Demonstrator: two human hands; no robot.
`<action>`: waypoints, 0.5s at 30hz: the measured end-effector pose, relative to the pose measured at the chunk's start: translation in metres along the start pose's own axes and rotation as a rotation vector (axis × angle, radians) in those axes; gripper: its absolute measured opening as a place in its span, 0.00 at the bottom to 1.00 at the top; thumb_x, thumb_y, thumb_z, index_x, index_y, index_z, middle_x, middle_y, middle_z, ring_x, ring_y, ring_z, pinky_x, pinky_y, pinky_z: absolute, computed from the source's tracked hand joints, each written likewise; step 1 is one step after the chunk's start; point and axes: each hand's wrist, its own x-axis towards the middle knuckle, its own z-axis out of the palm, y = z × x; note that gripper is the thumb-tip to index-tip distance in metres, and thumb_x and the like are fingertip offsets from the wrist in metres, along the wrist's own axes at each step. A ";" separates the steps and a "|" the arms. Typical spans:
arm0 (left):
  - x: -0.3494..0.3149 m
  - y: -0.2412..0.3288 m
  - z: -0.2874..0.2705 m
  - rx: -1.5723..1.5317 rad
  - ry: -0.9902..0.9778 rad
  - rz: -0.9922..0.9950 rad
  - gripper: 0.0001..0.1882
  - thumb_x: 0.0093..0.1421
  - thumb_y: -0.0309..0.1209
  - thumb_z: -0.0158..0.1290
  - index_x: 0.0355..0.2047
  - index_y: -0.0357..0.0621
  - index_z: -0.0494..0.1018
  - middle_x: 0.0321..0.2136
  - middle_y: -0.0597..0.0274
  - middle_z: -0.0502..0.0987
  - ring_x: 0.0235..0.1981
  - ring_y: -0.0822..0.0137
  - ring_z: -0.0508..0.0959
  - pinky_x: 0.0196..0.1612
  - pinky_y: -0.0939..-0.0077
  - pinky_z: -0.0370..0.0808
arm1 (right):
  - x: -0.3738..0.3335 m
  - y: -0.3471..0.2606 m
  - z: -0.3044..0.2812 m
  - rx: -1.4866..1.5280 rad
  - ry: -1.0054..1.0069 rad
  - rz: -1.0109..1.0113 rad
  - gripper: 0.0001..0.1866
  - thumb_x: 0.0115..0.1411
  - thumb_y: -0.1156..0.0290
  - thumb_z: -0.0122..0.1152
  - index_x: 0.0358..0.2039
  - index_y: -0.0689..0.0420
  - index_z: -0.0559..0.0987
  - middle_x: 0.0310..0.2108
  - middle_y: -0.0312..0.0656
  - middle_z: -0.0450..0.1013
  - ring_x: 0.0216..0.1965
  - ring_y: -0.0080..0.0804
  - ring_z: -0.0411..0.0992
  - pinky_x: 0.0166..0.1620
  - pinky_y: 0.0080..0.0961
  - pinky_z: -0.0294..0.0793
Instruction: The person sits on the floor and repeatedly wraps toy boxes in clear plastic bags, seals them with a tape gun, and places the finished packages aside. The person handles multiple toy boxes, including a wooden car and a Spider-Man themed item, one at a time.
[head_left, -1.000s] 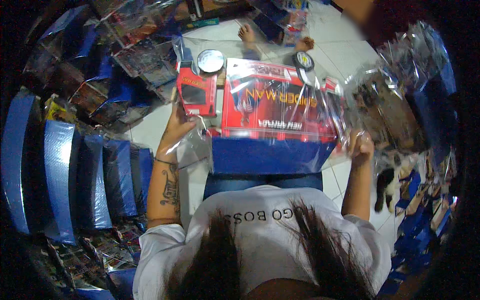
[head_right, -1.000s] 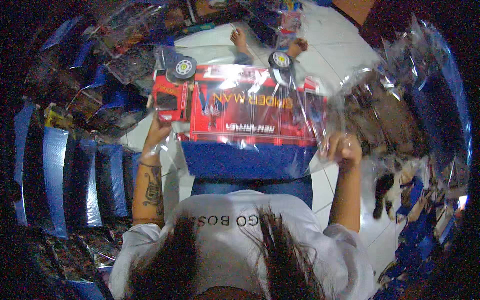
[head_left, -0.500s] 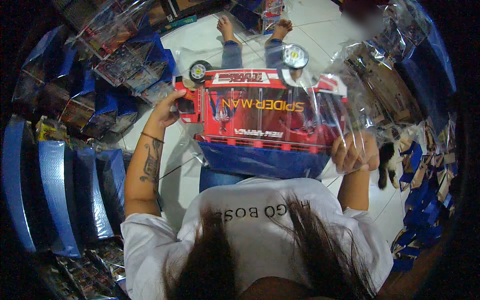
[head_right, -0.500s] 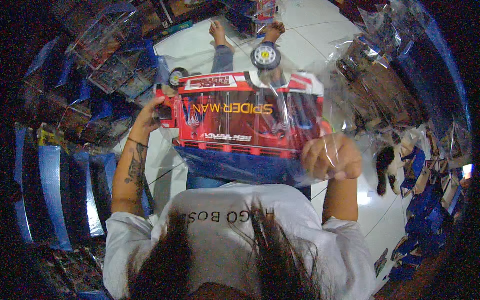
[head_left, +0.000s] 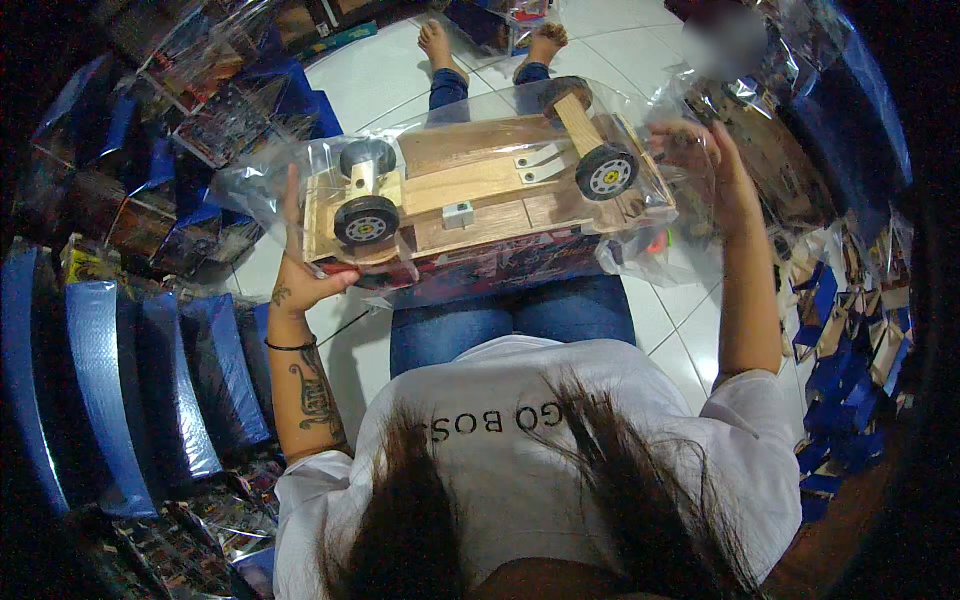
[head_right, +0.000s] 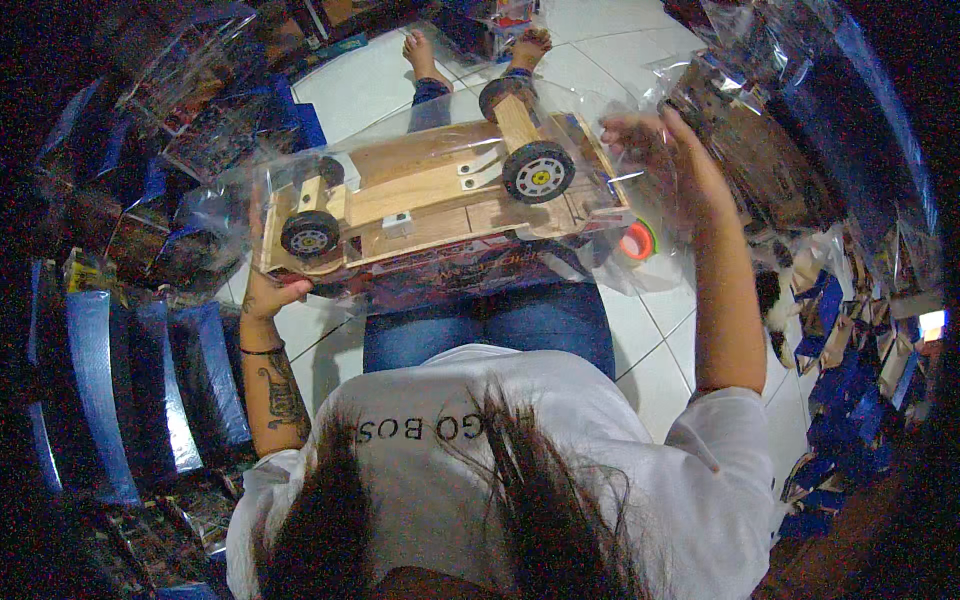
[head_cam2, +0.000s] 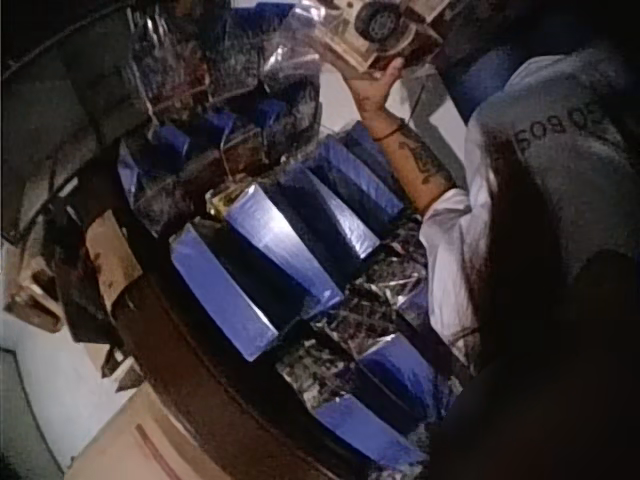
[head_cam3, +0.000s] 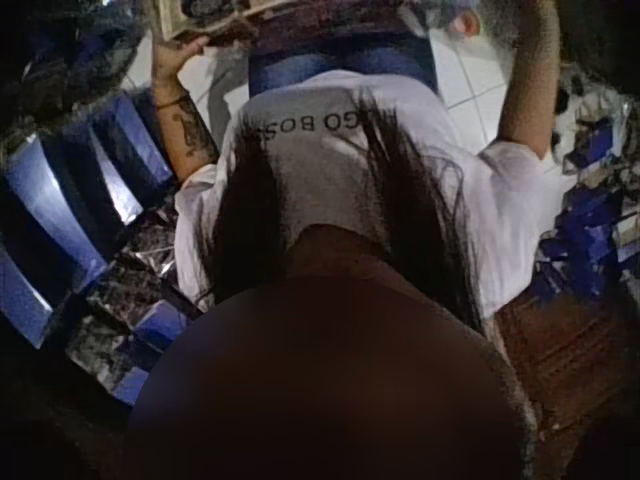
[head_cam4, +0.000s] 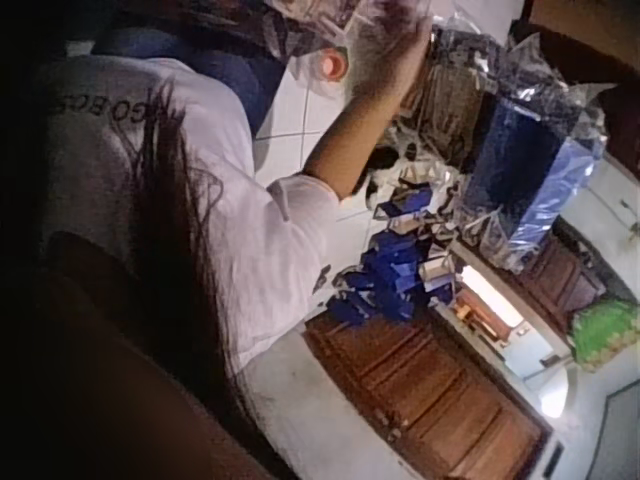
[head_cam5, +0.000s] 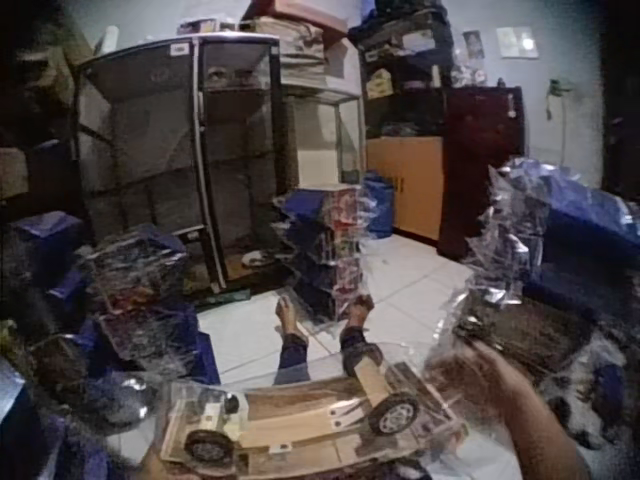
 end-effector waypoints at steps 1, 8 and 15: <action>0.002 0.003 -0.002 0.000 -0.031 0.021 0.69 0.38 0.40 0.72 0.69 0.50 0.33 0.63 0.53 0.57 0.61 0.57 0.63 0.62 0.64 0.63 | 0.004 -0.016 -0.001 -0.031 0.185 -0.026 0.29 0.63 0.45 0.44 0.46 0.60 0.75 0.38 0.39 0.74 0.40 0.27 0.69 0.44 0.25 0.67; 0.032 0.026 -0.011 -0.128 0.329 0.195 0.29 0.65 0.47 0.47 0.59 0.38 0.64 0.47 0.53 0.75 0.50 0.63 0.74 0.53 0.68 0.70 | 0.000 -0.036 -0.023 0.231 0.239 -0.035 0.13 0.64 0.59 0.54 0.36 0.56 0.76 0.23 0.30 0.70 0.23 0.19 0.67 0.27 0.16 0.66; 0.041 0.064 -0.007 0.572 0.805 0.177 0.21 0.70 0.38 0.39 0.37 0.34 0.78 0.33 0.57 0.80 0.36 0.70 0.76 0.43 0.77 0.71 | 0.008 -0.022 -0.036 -0.031 0.603 -0.369 0.11 0.65 0.61 0.53 0.31 0.54 0.76 0.23 0.27 0.68 0.21 0.15 0.61 0.26 0.13 0.59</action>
